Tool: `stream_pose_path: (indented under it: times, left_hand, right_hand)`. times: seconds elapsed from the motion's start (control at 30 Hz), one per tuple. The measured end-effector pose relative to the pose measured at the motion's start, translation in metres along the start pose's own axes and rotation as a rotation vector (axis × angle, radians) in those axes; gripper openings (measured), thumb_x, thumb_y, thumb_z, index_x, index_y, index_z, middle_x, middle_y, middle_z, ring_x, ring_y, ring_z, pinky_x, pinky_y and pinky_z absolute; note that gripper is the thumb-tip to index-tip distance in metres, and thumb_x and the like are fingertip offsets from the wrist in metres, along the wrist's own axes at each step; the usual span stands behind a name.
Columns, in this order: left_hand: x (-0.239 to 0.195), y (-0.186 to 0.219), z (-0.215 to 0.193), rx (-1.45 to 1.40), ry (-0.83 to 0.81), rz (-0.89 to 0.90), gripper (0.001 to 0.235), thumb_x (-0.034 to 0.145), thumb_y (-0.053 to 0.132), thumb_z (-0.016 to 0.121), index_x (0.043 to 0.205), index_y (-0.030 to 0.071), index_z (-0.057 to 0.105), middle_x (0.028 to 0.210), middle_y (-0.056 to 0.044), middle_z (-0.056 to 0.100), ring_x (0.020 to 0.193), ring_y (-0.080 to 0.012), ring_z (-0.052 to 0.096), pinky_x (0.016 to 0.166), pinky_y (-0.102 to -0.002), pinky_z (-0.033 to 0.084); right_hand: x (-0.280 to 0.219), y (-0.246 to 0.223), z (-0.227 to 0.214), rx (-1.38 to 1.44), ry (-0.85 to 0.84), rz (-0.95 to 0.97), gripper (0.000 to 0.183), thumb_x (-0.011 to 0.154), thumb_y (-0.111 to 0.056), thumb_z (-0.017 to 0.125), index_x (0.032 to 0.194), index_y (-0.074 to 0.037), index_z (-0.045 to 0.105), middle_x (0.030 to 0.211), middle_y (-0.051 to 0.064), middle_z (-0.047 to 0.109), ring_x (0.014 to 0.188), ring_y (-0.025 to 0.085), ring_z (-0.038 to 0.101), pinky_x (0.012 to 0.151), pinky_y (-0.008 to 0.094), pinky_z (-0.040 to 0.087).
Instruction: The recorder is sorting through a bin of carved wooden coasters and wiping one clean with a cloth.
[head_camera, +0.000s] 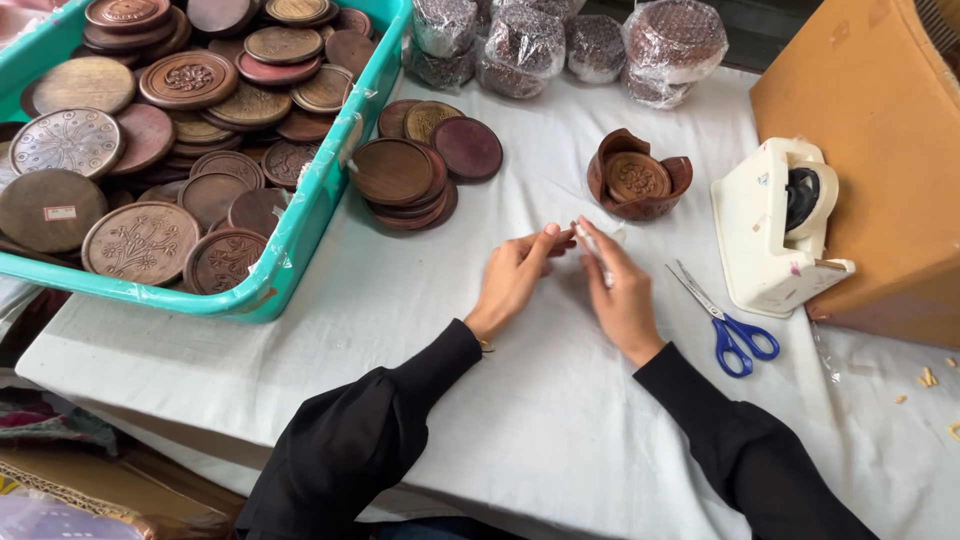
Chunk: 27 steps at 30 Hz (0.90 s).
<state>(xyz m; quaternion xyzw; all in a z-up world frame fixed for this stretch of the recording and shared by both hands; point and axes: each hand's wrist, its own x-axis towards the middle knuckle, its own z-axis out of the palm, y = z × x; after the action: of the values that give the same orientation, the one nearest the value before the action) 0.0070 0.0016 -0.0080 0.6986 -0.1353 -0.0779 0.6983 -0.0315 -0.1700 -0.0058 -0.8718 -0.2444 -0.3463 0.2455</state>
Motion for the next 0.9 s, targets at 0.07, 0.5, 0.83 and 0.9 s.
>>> stream_pose_path:
  times: [0.07,0.5,0.83,0.9]
  left_hand:
    - [0.001,0.004,-0.002,0.004,0.053,0.07,0.057,0.104,0.048,0.047,0.128,0.002,0.072,0.119,-0.014,0.076,0.116,-0.0237,0.072,0.093,-0.036,0.059]
    - [-0.002,0.009,0.0,-0.068,0.012,0.073,0.048,0.105,0.039,0.058,0.126,-0.003,0.065,0.117,-0.02,0.076,0.1,-0.0254,0.071,0.084,-0.04,0.058]
    - [0.003,-0.014,0.005,-0.073,-0.105,0.05,0.059,0.109,0.049,0.045,0.134,0.0,0.068,0.116,-0.017,0.077,0.103,-0.0262,0.075,0.087,-0.037,0.064]
    - [0.0,-0.005,0.003,-0.003,-0.062,0.053,0.059,0.109,0.048,0.046,0.133,0.001,0.071,0.118,-0.016,0.078,0.103,-0.0299,0.073,0.088,-0.039,0.063]
  right_hand:
    - [0.0,0.002,-0.005,0.228,0.021,0.251,0.04,0.103,-0.011,0.066,0.142,-0.004,0.06,0.129,0.017,0.072,0.112,0.023,0.074,0.094,0.033,0.059]
    - [-0.017,0.032,0.002,0.367,0.182,0.575,0.031,0.099,-0.028,0.08,0.106,0.0,0.07,0.093,0.012,0.075,0.08,0.013,0.067,0.076,0.029,0.054]
    - [0.016,-0.025,-0.016,-0.015,0.071,-0.054,0.07,0.086,-0.004,0.071,0.15,-0.001,0.042,0.139,0.023,0.061,0.121,0.039,0.065,0.098,0.038,0.055]
    - [0.006,-0.013,-0.012,0.005,0.047,0.022,0.063,0.091,0.003,0.068,0.15,-0.003,0.047,0.14,0.019,0.065,0.12,0.035,0.068,0.096,0.035,0.057]
